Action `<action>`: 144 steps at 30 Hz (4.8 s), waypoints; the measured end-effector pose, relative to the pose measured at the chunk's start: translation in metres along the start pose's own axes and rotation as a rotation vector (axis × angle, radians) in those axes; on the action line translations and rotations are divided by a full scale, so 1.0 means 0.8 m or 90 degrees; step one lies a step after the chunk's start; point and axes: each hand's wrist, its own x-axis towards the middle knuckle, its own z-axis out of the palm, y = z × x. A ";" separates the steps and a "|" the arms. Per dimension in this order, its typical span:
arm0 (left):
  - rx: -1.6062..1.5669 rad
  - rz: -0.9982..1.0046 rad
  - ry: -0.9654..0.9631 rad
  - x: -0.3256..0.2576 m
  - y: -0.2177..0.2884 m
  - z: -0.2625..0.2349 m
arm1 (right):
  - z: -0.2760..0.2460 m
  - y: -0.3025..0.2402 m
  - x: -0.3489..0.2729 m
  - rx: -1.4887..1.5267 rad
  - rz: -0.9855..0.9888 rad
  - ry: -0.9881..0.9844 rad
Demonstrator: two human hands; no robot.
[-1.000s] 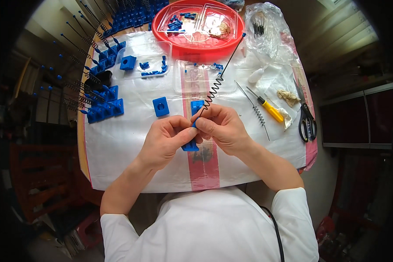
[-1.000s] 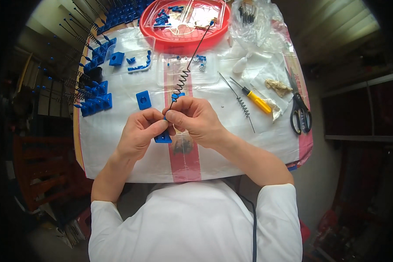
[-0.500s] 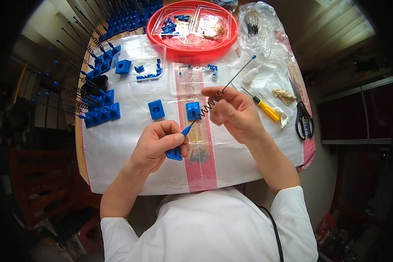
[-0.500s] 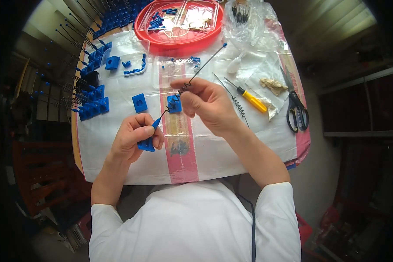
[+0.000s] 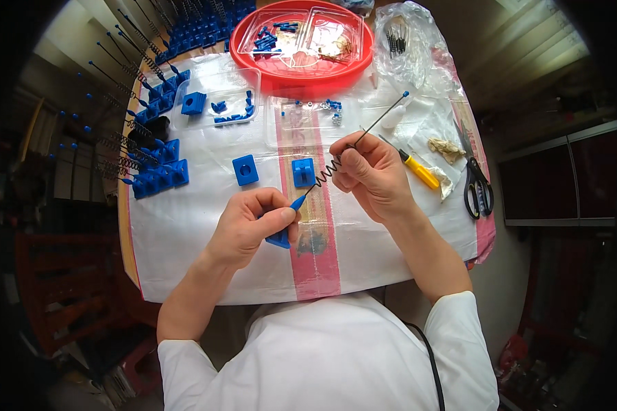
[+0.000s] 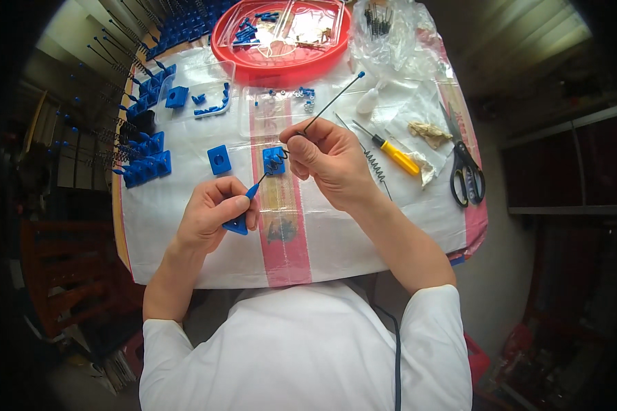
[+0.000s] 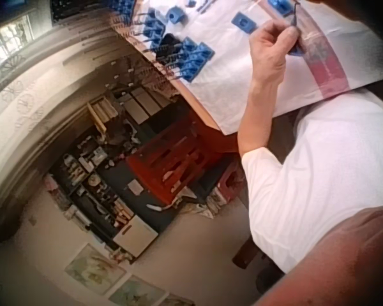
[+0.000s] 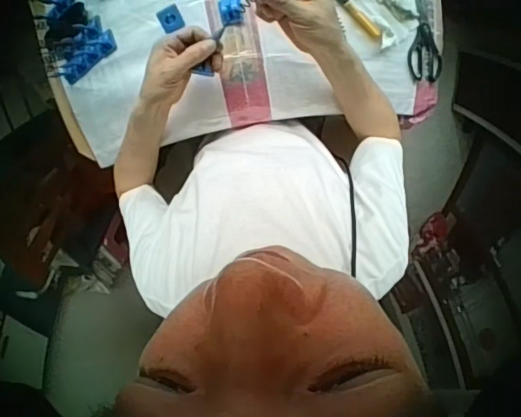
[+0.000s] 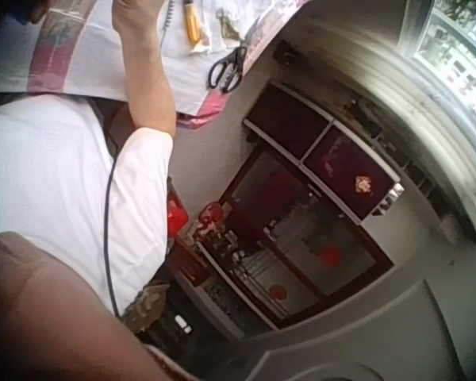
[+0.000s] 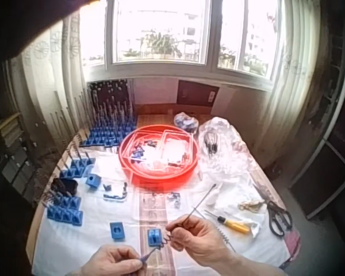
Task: Assembling small plastic parts with springs and applying adhesive or lubricant.
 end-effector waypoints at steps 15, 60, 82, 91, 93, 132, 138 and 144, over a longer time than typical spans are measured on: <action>-0.114 -0.055 -0.050 0.001 0.002 -0.001 | 0.000 -0.002 -0.001 0.013 0.012 -0.014; 0.513 0.392 0.332 -0.076 0.015 -0.073 | 0.158 -0.043 0.085 -0.397 -0.233 -0.233; 0.620 0.075 0.618 -0.104 0.041 -0.256 | 0.222 0.047 0.223 -0.730 -0.471 -0.187; 0.707 0.234 0.620 -0.099 0.025 -0.255 | 0.231 0.056 0.231 -0.727 -0.471 -0.202; 0.724 0.229 0.615 -0.098 0.024 -0.254 | 0.232 0.057 0.231 -0.714 -0.459 -0.199; 0.352 0.363 0.302 -0.119 0.068 -0.069 | 0.099 -0.003 0.126 0.350 0.035 -0.028; 0.629 0.609 0.271 -0.024 0.047 0.031 | 0.115 0.002 0.090 0.416 0.013 -0.012; 0.634 0.692 0.246 0.018 0.023 0.039 | 0.100 -0.001 0.076 0.439 -0.013 0.072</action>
